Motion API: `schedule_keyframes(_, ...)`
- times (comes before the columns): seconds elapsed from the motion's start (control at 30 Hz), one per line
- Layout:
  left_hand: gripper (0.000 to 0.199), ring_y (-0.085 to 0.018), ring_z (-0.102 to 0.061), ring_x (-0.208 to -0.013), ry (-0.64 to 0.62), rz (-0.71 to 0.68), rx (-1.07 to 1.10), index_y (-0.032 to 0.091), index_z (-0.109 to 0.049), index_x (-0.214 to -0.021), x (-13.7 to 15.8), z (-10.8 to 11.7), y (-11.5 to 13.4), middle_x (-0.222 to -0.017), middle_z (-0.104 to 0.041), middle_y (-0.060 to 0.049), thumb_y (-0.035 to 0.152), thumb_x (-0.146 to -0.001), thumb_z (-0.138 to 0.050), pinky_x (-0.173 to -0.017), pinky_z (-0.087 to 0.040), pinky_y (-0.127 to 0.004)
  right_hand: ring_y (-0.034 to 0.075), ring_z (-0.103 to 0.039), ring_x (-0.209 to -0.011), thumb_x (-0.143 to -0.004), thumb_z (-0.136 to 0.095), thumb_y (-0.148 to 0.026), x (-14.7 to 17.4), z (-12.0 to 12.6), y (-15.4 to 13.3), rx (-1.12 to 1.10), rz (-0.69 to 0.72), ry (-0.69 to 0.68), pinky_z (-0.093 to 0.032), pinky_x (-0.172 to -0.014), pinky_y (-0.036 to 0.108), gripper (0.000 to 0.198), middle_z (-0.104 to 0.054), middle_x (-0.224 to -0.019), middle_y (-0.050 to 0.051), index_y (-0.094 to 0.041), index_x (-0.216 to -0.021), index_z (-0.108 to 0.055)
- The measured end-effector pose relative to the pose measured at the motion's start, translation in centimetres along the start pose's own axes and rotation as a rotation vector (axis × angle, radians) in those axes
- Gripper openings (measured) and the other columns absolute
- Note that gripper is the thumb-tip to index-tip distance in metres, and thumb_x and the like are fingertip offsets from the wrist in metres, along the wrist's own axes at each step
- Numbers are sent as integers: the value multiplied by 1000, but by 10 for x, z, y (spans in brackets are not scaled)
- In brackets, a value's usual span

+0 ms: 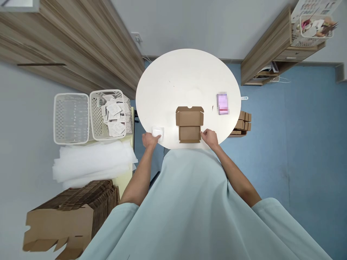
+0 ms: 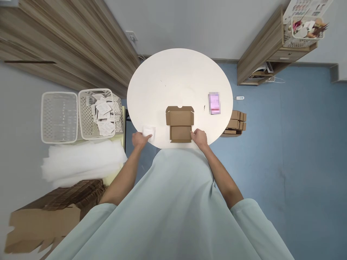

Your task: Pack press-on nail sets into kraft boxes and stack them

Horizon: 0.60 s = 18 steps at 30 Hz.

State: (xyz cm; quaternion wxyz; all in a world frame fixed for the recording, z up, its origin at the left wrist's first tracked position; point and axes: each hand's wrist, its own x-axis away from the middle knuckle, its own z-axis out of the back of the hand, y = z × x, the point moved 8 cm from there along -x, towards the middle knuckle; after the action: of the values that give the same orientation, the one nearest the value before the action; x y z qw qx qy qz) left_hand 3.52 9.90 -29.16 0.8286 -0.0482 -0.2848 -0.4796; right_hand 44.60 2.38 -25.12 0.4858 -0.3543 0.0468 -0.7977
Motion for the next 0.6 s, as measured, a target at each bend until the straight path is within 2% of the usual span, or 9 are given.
schedule_keyframes(0.1, 59, -42, -66, -125, 22, 7, 23, 16, -62, -121, 4, 5, 5, -124, -70, -21, 46, -79, -91, -96, -56, -50, 25, -76, -93, -107, -61, -39, 2, 2, -2, -14, 3, 3, -50, -77, 31, 27, -81, -94, 9, -21, -89, -72)
schedule_keyframes(0.2, 44, -39, -68, -116, 4, 7, 68, 21, -61, -109, 9, 11, 10, -110, -73, -16, 41, -81, -88, -91, -55, -48, 24, -76, -91, -106, -61, -38, 5, 4, -7, -52, 18, -2, -50, -76, 30, 27, -81, -92, 8, -22, -88, -72)
schedule_keyframes(0.3, 39, -31, -70, -102, -52, -11, 204, 23, -58, -89, 19, 18, 16, -97, -72, -9, 39, -75, -90, -83, -54, -38, 23, -75, -87, -104, -64, -36, 8, 6, -14, -129, 33, -16, -51, -75, 30, 26, -80, -88, 7, -22, -83, -71)
schedule_keyframes(0.37, 45, -23, -67, -84, -145, -6, 411, 24, -55, -83, 31, 19, 20, -86, -68, -4, 42, -69, -93, -71, -51, -32, 23, -75, -86, -101, -68, -36, 10, 7, -19, -235, 36, -38, -53, -76, 30, 23, -81, -89, 6, -21, -84, -73)
schedule_keyframes(0.47, 55, -13, -52, -62, -347, -22, 754, 24, -53, -80, 57, 15, 37, -68, -56, 4, 47, -60, -98, -57, -38, -26, 22, -77, -93, -93, -79, -42, 13, -3, -31, -520, 55, -196, -59, -83, 30, 23, -83, -97, 7, -20, -96, -79)
schedule_keyframes(0.53, 58, -11, -45, -58, -462, -49, 888, 24, -51, -78, 75, 10, 54, -63, -49, 6, 48, -56, -101, -52, -31, -24, 24, -78, -103, -84, -89, -48, 16, -14, -41, -724, 58, -358, -62, -92, 32, 37, -84, -107, 8, -20, -107, -81)
schedule_keyframes(0.6, 60, -10, -45, -57, -531, -68, 934, 24, -52, -77, 88, 2, 70, -62, -48, 7, 46, -54, -103, -51, -29, -24, 25, -77, -112, -76, -96, -49, 19, -22, -49, -869, 52, -464, -62, -101, 35, 49, -83, -115, 9, -20, -113, -81)
